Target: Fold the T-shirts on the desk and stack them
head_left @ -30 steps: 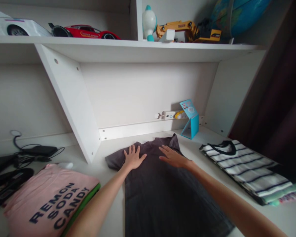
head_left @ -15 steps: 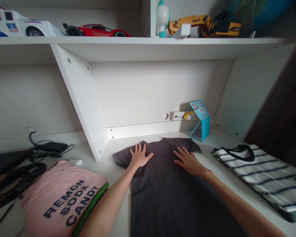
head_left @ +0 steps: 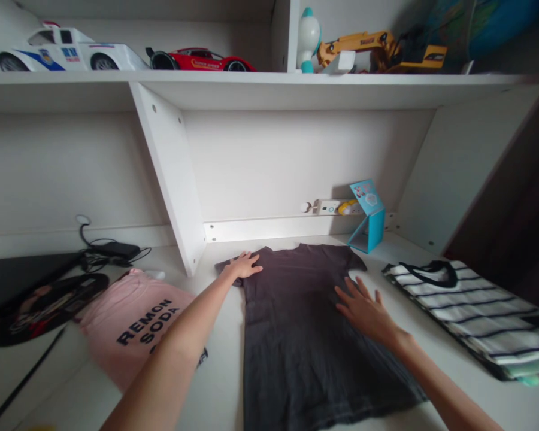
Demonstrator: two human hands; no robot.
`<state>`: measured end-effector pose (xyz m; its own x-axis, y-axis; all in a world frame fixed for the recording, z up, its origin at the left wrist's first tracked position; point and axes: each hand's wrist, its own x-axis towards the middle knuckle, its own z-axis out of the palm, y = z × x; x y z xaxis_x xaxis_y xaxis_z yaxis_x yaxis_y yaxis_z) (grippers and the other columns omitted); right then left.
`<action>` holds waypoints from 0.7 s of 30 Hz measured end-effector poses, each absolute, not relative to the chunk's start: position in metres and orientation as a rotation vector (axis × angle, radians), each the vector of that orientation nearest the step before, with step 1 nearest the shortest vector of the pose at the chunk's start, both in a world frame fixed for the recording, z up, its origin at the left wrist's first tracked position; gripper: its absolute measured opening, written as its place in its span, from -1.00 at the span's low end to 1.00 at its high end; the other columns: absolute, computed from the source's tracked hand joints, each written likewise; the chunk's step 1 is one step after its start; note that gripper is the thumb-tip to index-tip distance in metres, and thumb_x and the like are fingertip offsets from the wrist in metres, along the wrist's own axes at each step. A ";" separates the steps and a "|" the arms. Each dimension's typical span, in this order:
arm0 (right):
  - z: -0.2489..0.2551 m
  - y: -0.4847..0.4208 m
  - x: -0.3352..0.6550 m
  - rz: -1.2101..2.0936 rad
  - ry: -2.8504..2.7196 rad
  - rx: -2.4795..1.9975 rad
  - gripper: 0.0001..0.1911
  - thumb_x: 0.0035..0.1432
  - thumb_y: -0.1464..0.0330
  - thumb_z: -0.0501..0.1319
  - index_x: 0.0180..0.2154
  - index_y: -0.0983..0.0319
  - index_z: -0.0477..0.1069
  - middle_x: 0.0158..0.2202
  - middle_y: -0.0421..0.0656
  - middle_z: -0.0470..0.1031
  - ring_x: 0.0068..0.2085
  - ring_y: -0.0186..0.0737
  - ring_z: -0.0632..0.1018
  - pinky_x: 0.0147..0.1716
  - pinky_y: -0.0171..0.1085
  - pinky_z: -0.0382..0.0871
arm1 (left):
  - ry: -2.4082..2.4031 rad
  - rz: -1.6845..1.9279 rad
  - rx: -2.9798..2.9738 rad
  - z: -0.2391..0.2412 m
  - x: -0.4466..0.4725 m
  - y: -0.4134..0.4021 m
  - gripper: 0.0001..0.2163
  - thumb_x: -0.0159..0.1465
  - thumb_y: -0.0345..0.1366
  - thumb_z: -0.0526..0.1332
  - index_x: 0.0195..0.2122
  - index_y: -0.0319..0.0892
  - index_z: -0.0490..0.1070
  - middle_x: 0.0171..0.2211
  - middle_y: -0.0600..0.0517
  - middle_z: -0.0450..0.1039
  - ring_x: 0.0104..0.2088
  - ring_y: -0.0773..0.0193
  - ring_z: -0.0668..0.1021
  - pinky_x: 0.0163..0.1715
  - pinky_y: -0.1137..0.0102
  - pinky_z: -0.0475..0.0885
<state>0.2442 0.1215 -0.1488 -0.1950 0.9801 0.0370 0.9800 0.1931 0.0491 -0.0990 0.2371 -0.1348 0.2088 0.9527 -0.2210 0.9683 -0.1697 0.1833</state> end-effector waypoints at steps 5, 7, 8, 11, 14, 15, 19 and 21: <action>-0.158 0.024 0.189 -0.004 2.912 1.565 -0.55 0.10 0.29 0.12 0.07 0.01 0.28 0.20 -0.10 0.13 0.20 0.09 0.14 -0.04 -0.01 0.30 | 2.007 0.035 2.068 -0.121 -0.161 0.231 -0.51 0.13 0.03 0.12 0.04 -0.09 0.30 0.11 -0.15 0.23 0.13 -0.08 0.24 0.00 0.16 0.20; -0.178 -0.003 0.146 0.101 3.286 1.262 -0.56 0.03 0.22 0.19 0.01 0.03 0.33 0.09 -0.10 0.31 0.06 0.00 0.36 -0.14 -0.13 0.40 | 2.036 0.095 2.030 -0.119 -0.174 0.227 -0.65 0.09 -0.08 0.20 -0.15 -0.15 0.43 -0.02 -0.16 0.37 0.03 -0.03 0.36 -0.06 0.27 0.26; -0.189 -0.013 0.123 0.242 3.477 1.116 -0.62 0.03 0.24 0.19 -0.05 0.04 0.36 -0.02 -0.13 0.43 -0.05 -0.06 0.45 -0.23 -0.19 0.44 | 2.053 0.131 2.006 -0.118 -0.179 0.226 -0.72 0.07 -0.13 0.23 -0.24 -0.18 0.46 -0.08 -0.16 0.41 -0.01 -0.01 0.39 -0.09 0.29 0.27; -0.211 -0.029 0.066 0.489 3.690 1.394 -0.88 -0.02 0.32 0.19 -0.35 0.13 0.41 -0.32 -0.14 0.51 -0.33 -0.13 0.50 -0.45 -0.27 0.40 | 2.075 0.245 1.904 -0.117 -0.185 0.220 -0.87 0.00 -0.27 0.29 -0.46 -0.21 0.44 -0.29 -0.10 0.49 -0.13 0.02 0.46 -0.22 0.36 0.31; -0.201 -0.034 0.050 0.248 3.686 1.663 -0.93 -0.11 0.44 0.14 -0.58 0.20 0.28 -0.53 -0.18 0.39 -0.49 -0.21 0.44 -0.57 -0.34 0.28 | 2.035 0.363 1.736 -0.115 -0.185 0.216 -0.89 -0.01 -0.31 0.29 -0.52 -0.23 0.40 -0.49 -0.02 0.47 -0.30 0.09 0.51 -0.39 0.41 0.35; -0.192 -0.033 0.055 0.031 3.682 1.656 -0.91 -0.12 0.49 0.10 -0.56 0.20 0.27 -0.54 -0.20 0.37 -0.49 -0.24 0.43 -0.56 -0.37 0.26 | 2.008 0.415 1.676 -0.114 -0.184 0.215 -0.89 0.04 -0.30 0.26 -0.48 -0.23 0.40 -0.50 0.00 0.47 -0.35 0.14 0.52 -0.43 0.43 0.35; -0.148 -0.031 0.096 -1.155 3.398 1.734 -0.86 0.08 0.46 0.00 -0.32 0.19 0.29 -0.48 -0.24 0.36 -0.47 -0.37 0.42 -0.49 -0.46 0.24 | 1.879 0.682 1.483 -0.108 -0.174 0.216 -0.81 0.27 -0.24 0.01 -0.18 -0.16 0.31 -0.38 0.05 0.47 -0.41 0.32 0.51 -0.46 0.48 0.39; -0.134 -0.031 0.113 -1.519 3.153 1.911 -0.85 0.19 0.34 -0.05 -0.29 0.21 0.26 -0.53 -0.27 0.31 -0.54 -0.41 0.35 -0.55 -0.48 0.19 | 1.852 0.781 1.407 -0.106 -0.168 0.219 -0.81 0.30 -0.25 -0.04 -0.16 -0.16 0.28 -0.40 0.05 0.45 -0.46 0.36 0.49 -0.47 0.48 0.39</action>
<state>0.1128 -0.0312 -0.1337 -0.2810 0.9153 0.2885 0.3450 0.3769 -0.8596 -0.1683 0.2187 -0.1063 -0.1894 0.9694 -0.1559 0.5648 0.2374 0.7903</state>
